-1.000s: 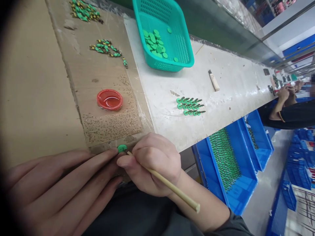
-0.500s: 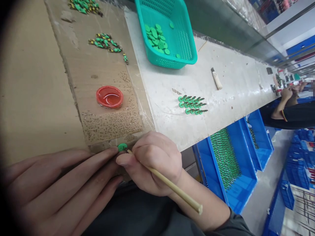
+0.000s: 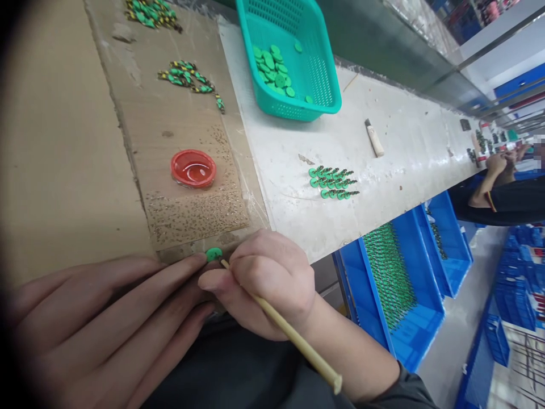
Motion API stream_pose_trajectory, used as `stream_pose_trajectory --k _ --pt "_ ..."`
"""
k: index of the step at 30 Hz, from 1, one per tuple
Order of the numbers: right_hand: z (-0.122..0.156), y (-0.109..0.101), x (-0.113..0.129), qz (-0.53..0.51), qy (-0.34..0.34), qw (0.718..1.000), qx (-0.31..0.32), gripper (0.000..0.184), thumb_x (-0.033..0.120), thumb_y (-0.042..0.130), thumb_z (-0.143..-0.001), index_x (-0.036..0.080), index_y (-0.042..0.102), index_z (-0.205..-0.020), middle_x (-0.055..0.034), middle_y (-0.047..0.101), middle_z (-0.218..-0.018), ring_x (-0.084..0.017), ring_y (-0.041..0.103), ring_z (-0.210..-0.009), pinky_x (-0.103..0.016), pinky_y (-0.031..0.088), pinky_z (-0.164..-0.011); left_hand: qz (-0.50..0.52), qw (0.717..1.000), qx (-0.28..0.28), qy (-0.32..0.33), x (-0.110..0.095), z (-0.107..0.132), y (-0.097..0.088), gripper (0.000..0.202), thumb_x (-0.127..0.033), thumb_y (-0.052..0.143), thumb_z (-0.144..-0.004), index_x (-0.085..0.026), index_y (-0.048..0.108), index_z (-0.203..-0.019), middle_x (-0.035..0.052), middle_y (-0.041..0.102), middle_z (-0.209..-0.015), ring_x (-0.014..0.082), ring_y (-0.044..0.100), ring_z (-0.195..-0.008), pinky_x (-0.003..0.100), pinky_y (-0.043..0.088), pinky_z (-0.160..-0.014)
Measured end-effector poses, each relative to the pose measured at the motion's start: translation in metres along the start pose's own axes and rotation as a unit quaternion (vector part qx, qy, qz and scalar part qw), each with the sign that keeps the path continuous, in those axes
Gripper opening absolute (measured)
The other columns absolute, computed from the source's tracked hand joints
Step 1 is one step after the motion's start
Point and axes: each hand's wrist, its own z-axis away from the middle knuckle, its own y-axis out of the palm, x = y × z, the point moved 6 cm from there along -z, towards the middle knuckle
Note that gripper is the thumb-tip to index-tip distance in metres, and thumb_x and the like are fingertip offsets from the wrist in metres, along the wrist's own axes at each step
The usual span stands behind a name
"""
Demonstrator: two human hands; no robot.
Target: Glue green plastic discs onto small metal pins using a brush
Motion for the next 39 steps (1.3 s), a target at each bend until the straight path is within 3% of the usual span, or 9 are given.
stream_pose_trajectory --k 10,17,21,24,27,31,39 --pt "0.002 0.001 0.000 -0.010 0.016 1.000 -0.005 0.021 0.013 0.072 -0.109 0.020 0.064 -0.091 -0.0018 0.069 -0.079 -0.016 0.068 -0.067 -0.032 0.064 -0.062 0.024 1.000 -0.008 -0.005 0.001 -0.001 0.002 0.048 -0.035 0.056 -0.109 -0.034 0.071 -0.155 -0.0011 0.068 -0.168 0.0344 0.068 -0.137 0.060 0.049 -0.123" --pt "0.002 -0.006 -0.003 -0.045 0.012 0.996 -0.081 0.014 0.012 0.066 -0.113 0.020 0.068 -0.101 0.0003 0.069 -0.078 -0.015 0.065 -0.063 -0.033 0.058 -0.055 0.013 1.000 -0.008 0.011 0.002 0.002 0.004 0.047 -0.036 0.055 -0.110 -0.029 0.070 -0.154 0.0002 0.065 -0.172 0.0372 0.066 -0.138 0.061 0.049 -0.113" --pt "-0.019 -0.010 -0.010 -0.056 0.032 0.989 -0.134 0.016 0.014 0.070 -0.113 0.023 0.067 -0.100 0.0030 0.068 -0.076 -0.014 0.069 -0.062 -0.030 0.059 -0.055 0.022 0.999 -0.033 0.009 0.003 -0.006 0.004 0.036 -0.035 0.062 -0.109 -0.026 0.076 -0.141 0.0009 0.067 -0.169 0.0365 0.066 -0.134 0.059 0.047 -0.114" --pt "-0.043 -0.009 -0.024 -0.065 0.068 0.980 -0.174 0.025 0.021 0.070 -0.116 0.026 0.061 -0.094 0.0074 0.063 -0.069 -0.010 0.063 -0.055 -0.026 0.053 -0.053 0.026 0.998 -0.055 0.009 0.002 -0.013 0.001 0.032 -0.032 0.065 -0.110 -0.024 0.078 -0.138 0.0021 0.074 -0.159 0.0328 0.067 -0.130 0.053 0.046 -0.116" --pt "-0.062 0.000 -0.040 -0.089 0.094 0.977 -0.167 0.031 0.027 0.071 -0.117 0.027 0.056 -0.090 0.0091 0.059 -0.069 -0.007 0.058 -0.053 -0.023 0.049 -0.052 0.027 0.997 -0.074 0.007 0.001 -0.015 0.000 0.025 -0.031 0.069 -0.109 -0.024 0.081 -0.130 0.0023 0.076 -0.153 0.0289 0.067 -0.127 0.049 0.043 -0.124" --pt "-0.065 0.010 -0.055 -0.074 0.127 0.976 -0.161 0.032 0.034 0.075 -0.115 0.026 0.056 -0.091 0.0093 0.057 -0.070 -0.007 0.057 -0.055 -0.025 0.045 -0.052 0.016 0.996 -0.083 0.005 0.001 -0.013 0.001 0.025 -0.034 0.075 -0.107 -0.023 0.082 -0.128 0.0018 0.072 -0.158 0.0260 0.066 -0.128 0.047 0.037 -0.136" --pt "-0.064 0.016 -0.047 0.014 0.079 0.990 -0.117 0.031 0.032 0.073 -0.116 0.025 0.058 -0.090 0.0075 0.057 -0.076 -0.009 0.060 -0.065 -0.030 0.048 -0.063 0.016 0.997 -0.071 0.001 0.002 -0.005 0.008 0.036 -0.032 0.075 -0.105 -0.021 0.080 -0.139 0.0025 0.067 -0.166 0.0305 0.064 -0.135 0.050 0.035 -0.140"
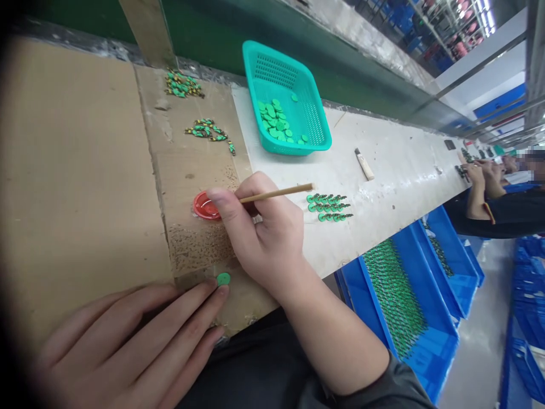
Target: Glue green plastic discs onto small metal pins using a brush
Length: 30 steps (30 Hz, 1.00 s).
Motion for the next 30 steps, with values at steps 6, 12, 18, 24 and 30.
stream_pose_trajectory --k 6,12,18,24,30 --pt "0.000 0.001 0.003 0.032 -0.022 0.999 0.014 0.032 0.025 0.075 -0.115 0.024 0.058 -0.087 0.0077 0.055 -0.075 -0.008 0.056 -0.065 -0.029 0.043 -0.060 -0.002 1.000 -0.008 0.002 -0.001 0.002 0.000 0.030 -0.033 0.075 -0.105 -0.023 0.082 -0.133 0.0017 0.068 -0.163 0.0270 0.065 -0.136 0.048 0.035 -0.141" --pt "0.001 0.003 0.002 0.038 -0.016 0.999 0.025 0.035 0.028 0.074 -0.116 0.024 0.056 -0.085 0.0070 0.055 -0.077 -0.008 0.056 -0.067 -0.028 0.044 -0.062 0.001 1.000 -0.009 -0.003 -0.001 -0.001 -0.001 0.031 -0.032 0.073 -0.106 -0.023 0.081 -0.135 0.0024 0.069 -0.162 0.0260 0.065 -0.138 0.047 0.034 -0.143" --pt "0.001 0.003 0.002 0.035 -0.008 0.999 0.022 0.035 0.028 0.074 -0.116 0.025 0.056 -0.086 0.0068 0.054 -0.076 -0.009 0.054 -0.065 -0.029 0.042 -0.059 0.007 1.000 -0.019 0.002 0.000 -0.005 -0.006 0.027 -0.029 0.071 -0.106 -0.022 0.081 -0.130 0.0036 0.073 -0.155 0.0262 0.066 -0.133 0.046 0.037 -0.139" --pt "0.000 0.003 0.002 0.032 -0.014 0.999 0.022 0.034 0.029 0.073 -0.116 0.026 0.057 -0.086 0.0062 0.055 -0.075 -0.010 0.053 -0.063 -0.031 0.042 -0.058 0.017 1.000 -0.016 0.003 -0.001 -0.005 -0.004 0.028 -0.029 0.074 -0.105 -0.021 0.081 -0.131 0.0045 0.075 -0.152 0.0284 0.066 -0.128 0.048 0.039 -0.135" --pt "-0.001 0.002 0.002 0.038 -0.020 0.999 0.018 0.035 0.028 0.074 -0.115 0.026 0.056 -0.086 0.0060 0.054 -0.075 -0.010 0.052 -0.064 -0.031 0.041 -0.058 0.009 1.000 -0.015 0.009 -0.002 -0.009 -0.007 0.023 -0.030 0.072 -0.107 -0.022 0.082 -0.127 0.0036 0.077 -0.150 0.0277 0.066 -0.126 0.047 0.041 -0.128"
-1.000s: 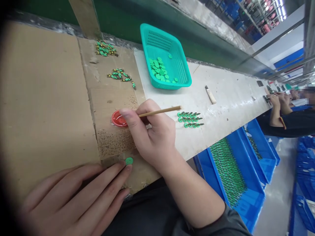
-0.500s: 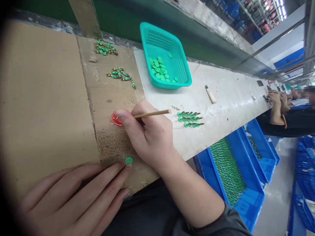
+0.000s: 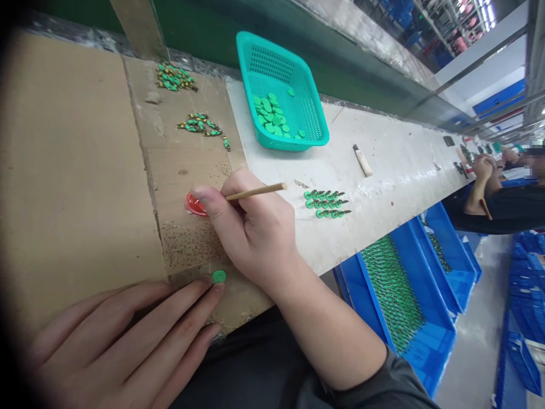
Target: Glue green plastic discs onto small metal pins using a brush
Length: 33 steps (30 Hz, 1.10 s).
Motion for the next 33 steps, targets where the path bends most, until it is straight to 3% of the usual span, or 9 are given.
stream_pose_trajectory --k 8,15,23,33 --pt "-0.001 0.000 0.000 0.002 -0.005 1.000 0.003 0.036 0.027 0.075 -0.115 0.026 0.055 -0.085 0.0063 0.053 -0.074 -0.010 0.049 -0.062 -0.031 0.042 -0.058 -0.005 1.000 0.001 -0.007 0.001 -0.005 -0.001 0.024 -0.032 0.069 -0.110 -0.024 0.081 -0.129 0.0026 0.079 -0.145 0.0267 0.068 -0.124 0.047 0.043 -0.122" --pt "0.010 -0.014 0.014 -0.043 -0.034 0.997 -0.045 0.028 0.026 0.072 -0.116 0.028 0.058 -0.092 0.0055 0.057 -0.077 -0.012 0.061 -0.065 -0.033 0.052 -0.061 -0.018 1.000 0.025 -0.003 0.000 -0.003 -0.005 0.027 -0.030 0.063 -0.110 -0.026 0.080 -0.130 0.0023 0.079 -0.147 0.0301 0.069 -0.123 0.051 0.049 -0.100" --pt "0.063 -0.040 0.030 -0.052 -0.022 0.998 0.011 0.011 0.018 0.068 -0.113 0.025 0.063 -0.107 0.0021 0.071 -0.081 -0.014 0.066 -0.065 -0.030 0.057 -0.057 -0.013 0.999 0.051 -0.004 0.001 0.003 0.000 0.036 -0.035 0.057 -0.109 -0.029 0.076 -0.140 -0.0004 0.072 -0.162 0.0337 0.067 -0.132 0.056 0.049 -0.104" --pt "0.066 -0.032 0.018 -0.038 0.008 0.999 0.010 0.016 0.016 0.073 -0.110 0.026 0.065 -0.101 0.0021 0.075 -0.083 -0.015 0.071 -0.071 -0.033 0.064 -0.065 -0.011 0.998 0.064 -0.008 0.002 0.001 -0.002 0.033 -0.038 0.059 -0.111 -0.030 0.074 -0.139 0.0019 0.074 -0.159 0.0346 0.068 -0.132 0.058 0.050 -0.103"
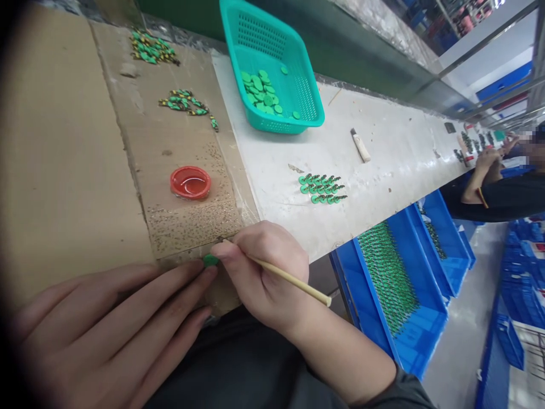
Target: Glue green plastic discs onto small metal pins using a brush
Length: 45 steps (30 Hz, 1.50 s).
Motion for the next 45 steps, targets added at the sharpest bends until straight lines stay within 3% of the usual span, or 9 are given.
stream_pose_trajectory --k 8,16,21,26,34,41,45 --pt "0.001 0.000 -0.001 0.009 0.016 1.000 0.011 0.018 0.014 0.073 -0.110 0.025 0.064 -0.098 0.0019 0.074 -0.082 -0.015 0.073 -0.072 -0.033 0.063 -0.066 0.005 1.000 -0.001 -0.001 0.000 0.011 0.003 0.035 -0.039 0.062 -0.109 -0.030 0.074 -0.141 0.0010 0.072 -0.163 0.0366 0.068 -0.134 0.059 0.050 -0.108" --pt "0.005 -0.002 -0.002 0.006 0.018 1.000 -0.011 0.017 0.013 0.076 -0.108 0.025 0.066 -0.102 0.0026 0.073 -0.083 -0.014 0.071 -0.071 -0.032 0.062 -0.066 0.003 1.000 0.008 -0.004 0.002 0.006 0.003 0.037 -0.039 0.061 -0.109 -0.031 0.074 -0.144 0.0016 0.071 -0.164 0.0357 0.068 -0.135 0.059 0.051 -0.112" --pt "0.005 -0.005 0.004 -0.028 -0.018 0.999 -0.018 0.014 0.011 0.071 -0.109 0.024 0.065 -0.106 0.0008 0.073 -0.083 -0.015 0.069 -0.069 -0.032 0.061 -0.062 0.008 1.000 0.020 -0.004 0.002 0.009 0.005 0.043 -0.039 0.056 -0.110 -0.031 0.070 -0.150 -0.0004 0.065 -0.171 0.0346 0.065 -0.139 0.058 0.048 -0.115" --pt "0.002 -0.003 0.012 -0.046 -0.072 0.996 0.009 0.021 0.012 0.064 -0.112 0.023 0.061 -0.094 0.0020 0.067 -0.075 -0.013 0.063 -0.061 -0.030 0.056 -0.055 0.004 1.000 0.021 -0.005 0.002 0.014 0.003 0.051 -0.039 0.053 -0.110 -0.032 0.067 -0.159 -0.0007 0.065 -0.172 0.0351 0.065 -0.140 0.061 0.047 -0.124" --pt "0.002 0.002 0.010 -0.072 -0.059 0.995 0.043 0.031 0.013 0.068 -0.112 0.022 0.056 -0.085 0.0017 0.067 -0.076 -0.012 0.065 -0.066 -0.029 0.062 -0.062 0.009 1.000 0.020 -0.012 0.002 0.015 0.004 0.051 -0.039 0.048 -0.113 -0.036 0.068 -0.160 -0.0017 0.063 -0.174 0.0340 0.069 -0.142 0.062 0.047 -0.132" --pt "0.001 0.003 0.011 -0.069 -0.055 0.995 0.054 0.029 0.012 0.070 -0.111 0.024 0.056 -0.088 0.0018 0.065 -0.079 -0.013 0.066 -0.067 -0.029 0.065 -0.064 -0.001 1.000 0.026 -0.015 0.003 0.015 0.005 0.050 -0.040 0.048 -0.112 -0.039 0.068 -0.158 -0.0052 0.062 -0.174 0.0329 0.067 -0.144 0.063 0.053 -0.126" --pt "0.002 0.004 0.010 -0.064 -0.047 0.996 0.051 0.031 0.014 0.071 -0.112 0.024 0.057 -0.087 0.0017 0.064 -0.077 -0.013 0.065 -0.066 -0.029 0.064 -0.063 -0.001 1.000 0.024 -0.009 0.002 0.017 0.006 0.053 -0.039 0.049 -0.111 -0.037 0.066 -0.162 -0.0012 0.063 -0.175 0.0352 0.068 -0.144 0.067 0.054 -0.125"
